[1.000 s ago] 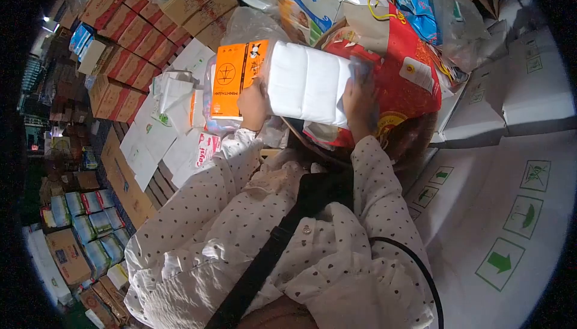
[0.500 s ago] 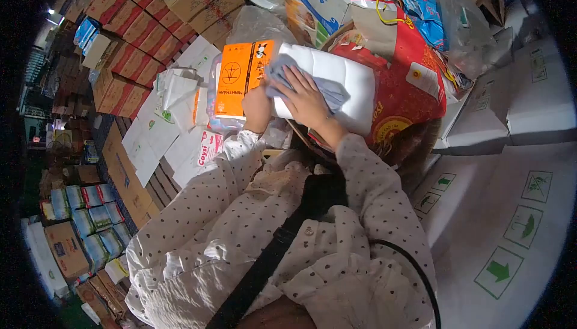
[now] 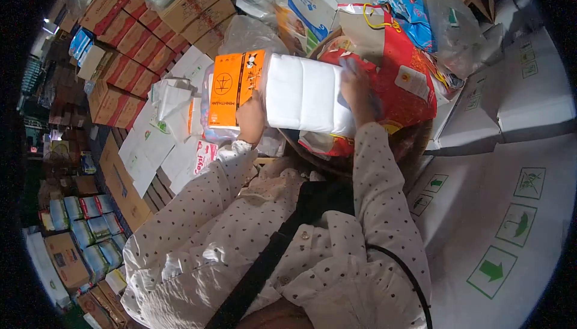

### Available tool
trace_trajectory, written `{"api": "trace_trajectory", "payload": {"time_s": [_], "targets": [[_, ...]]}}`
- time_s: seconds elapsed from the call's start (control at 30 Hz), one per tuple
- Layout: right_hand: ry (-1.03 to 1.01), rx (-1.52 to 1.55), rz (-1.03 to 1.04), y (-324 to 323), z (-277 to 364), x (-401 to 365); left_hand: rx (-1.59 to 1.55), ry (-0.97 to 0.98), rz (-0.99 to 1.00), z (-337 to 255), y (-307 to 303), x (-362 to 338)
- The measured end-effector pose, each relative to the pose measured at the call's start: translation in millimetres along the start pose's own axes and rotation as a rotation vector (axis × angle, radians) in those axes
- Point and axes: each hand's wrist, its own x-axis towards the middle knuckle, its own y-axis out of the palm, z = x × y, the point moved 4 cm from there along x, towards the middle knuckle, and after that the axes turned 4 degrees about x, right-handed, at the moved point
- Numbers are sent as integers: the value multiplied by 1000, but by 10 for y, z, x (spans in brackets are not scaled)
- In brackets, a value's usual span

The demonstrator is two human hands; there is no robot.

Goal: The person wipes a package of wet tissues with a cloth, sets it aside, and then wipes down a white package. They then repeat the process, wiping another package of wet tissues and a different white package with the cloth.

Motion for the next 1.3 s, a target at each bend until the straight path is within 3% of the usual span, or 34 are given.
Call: {"api": "trace_trajectory", "payload": {"time_s": [0.07,0.13,0.23,0.27,0.33,0.4,0.47,0.5,0.57,0.63,0.8,0.87,0.93,1.0,1.07,1.1,1.17,1.2,1.27,1.3], "targets": [[231,279,376,40,484,289,-13,-35,14,-8,0,-11],[168,258,520,507,734,449,-28,-29,18,-8,-9,-19],[-56,300,151,575,1211,471,-99,-36,13,17,39,-94],[-55,301,149,532,1213,471,-153,-43,4,37,77,-138],[19,321,259,436,1175,441,-208,-40,-72,65,182,-251],[47,373,215,319,1001,433,-266,-41,-153,92,245,-342],[171,158,318,165,750,409,-369,-36,-272,114,253,-407],[172,156,316,13,690,425,-372,-34,-272,124,264,-424],[402,129,449,-228,451,411,-386,-23,-245,133,291,-445],[415,131,475,-109,-28,413,-401,-14,-248,103,252,-433],[502,49,634,23,190,534,-456,-1,-225,104,280,-436],[428,36,541,250,515,565,-459,12,-249,116,284,-438],[310,151,497,15,1186,569,-475,-8,-214,125,273,-470],[304,152,398,-48,1400,456,-491,-20,-184,150,207,-481],[21,86,33,-112,1483,325,-568,-23,-66,154,125,-477],[-34,66,-42,-204,1523,271,-567,-14,-71,139,34,-460],[-57,46,-80,-384,1622,180,-1055,-72,12,119,-124,-408],[-82,24,-103,-512,1695,126,-1056,-68,15,108,-253,-367],[-116,26,-117,-704,1879,49,-1548,-155,327,18,-481,-315],[-177,52,-151,-782,1988,16,-1504,-75,267,-136,-814,-178]]}}
